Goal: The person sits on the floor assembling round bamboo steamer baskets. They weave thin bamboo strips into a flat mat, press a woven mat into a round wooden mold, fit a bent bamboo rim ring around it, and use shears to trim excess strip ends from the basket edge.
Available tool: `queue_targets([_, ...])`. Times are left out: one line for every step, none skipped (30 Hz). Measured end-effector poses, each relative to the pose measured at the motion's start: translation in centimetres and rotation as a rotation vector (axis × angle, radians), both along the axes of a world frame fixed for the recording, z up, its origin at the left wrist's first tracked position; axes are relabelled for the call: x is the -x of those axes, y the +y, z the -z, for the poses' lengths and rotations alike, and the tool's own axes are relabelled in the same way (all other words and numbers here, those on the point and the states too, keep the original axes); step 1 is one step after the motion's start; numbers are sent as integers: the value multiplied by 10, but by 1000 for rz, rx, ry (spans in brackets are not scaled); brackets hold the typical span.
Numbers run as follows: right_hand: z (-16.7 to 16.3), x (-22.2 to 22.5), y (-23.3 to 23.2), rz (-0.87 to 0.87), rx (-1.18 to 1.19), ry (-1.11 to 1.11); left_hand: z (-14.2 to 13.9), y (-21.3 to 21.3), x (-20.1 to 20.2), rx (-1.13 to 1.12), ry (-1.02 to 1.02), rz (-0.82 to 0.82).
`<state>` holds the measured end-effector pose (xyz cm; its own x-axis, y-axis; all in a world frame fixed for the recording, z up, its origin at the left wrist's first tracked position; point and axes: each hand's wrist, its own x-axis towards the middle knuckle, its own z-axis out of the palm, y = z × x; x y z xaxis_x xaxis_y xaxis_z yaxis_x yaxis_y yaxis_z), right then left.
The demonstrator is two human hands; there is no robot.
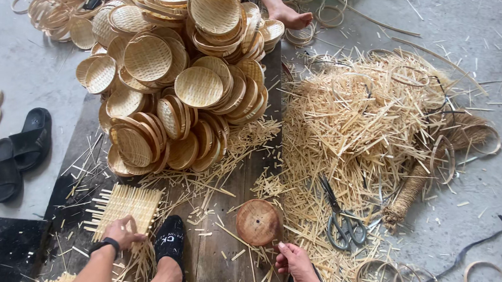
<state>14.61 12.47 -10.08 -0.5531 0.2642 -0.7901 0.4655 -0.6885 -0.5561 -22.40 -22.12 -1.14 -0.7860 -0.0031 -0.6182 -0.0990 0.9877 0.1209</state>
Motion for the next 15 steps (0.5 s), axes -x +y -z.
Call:
queue_targets([-1,0,0,13,0,3,-2,-4,3,16,-7,45])
queue_targets([-1,1,-1,24,1,9,-6,-6,5,33,-11,88])
queue_targets([-2,2,-1,35,1,16,-9,-8,7,49,-15,132])
queue_targets([-2,2,-2,34,-5,15,-12,-10,8,92,-18,181])
queue_targets([-3,3,-2,34,-11,11,-16,-11,8,134,-24,232])
queue_targets([-4,4,-3,34,-18,7,-21,-11,9,176,-30,284])
queue_targets([-5,4,-4,42,-11,17,-25,-9,10,102,34,305])
queue_targets([-6,5,-5,48,-3,23,-31,-11,11,29,93,324])
queue_targets([-7,5,-5,54,5,30,-37,-11,14,-45,151,344])
queue_targets([-8,5,-5,57,7,43,-42,-12,17,-53,134,319])
queue_targets([-9,6,-5,60,8,55,-47,-13,20,-62,117,294])
queue_targets([-11,6,-6,63,9,68,-50,-14,24,-70,100,270])
queue_targets([-12,6,-6,60,17,73,-53,-15,27,-52,133,243])
queue_targets([-13,7,-6,64,25,77,-53,-14,29,-34,165,223])
queue_targets([-15,7,-7,76,32,81,-55,-16,31,119,259,352])
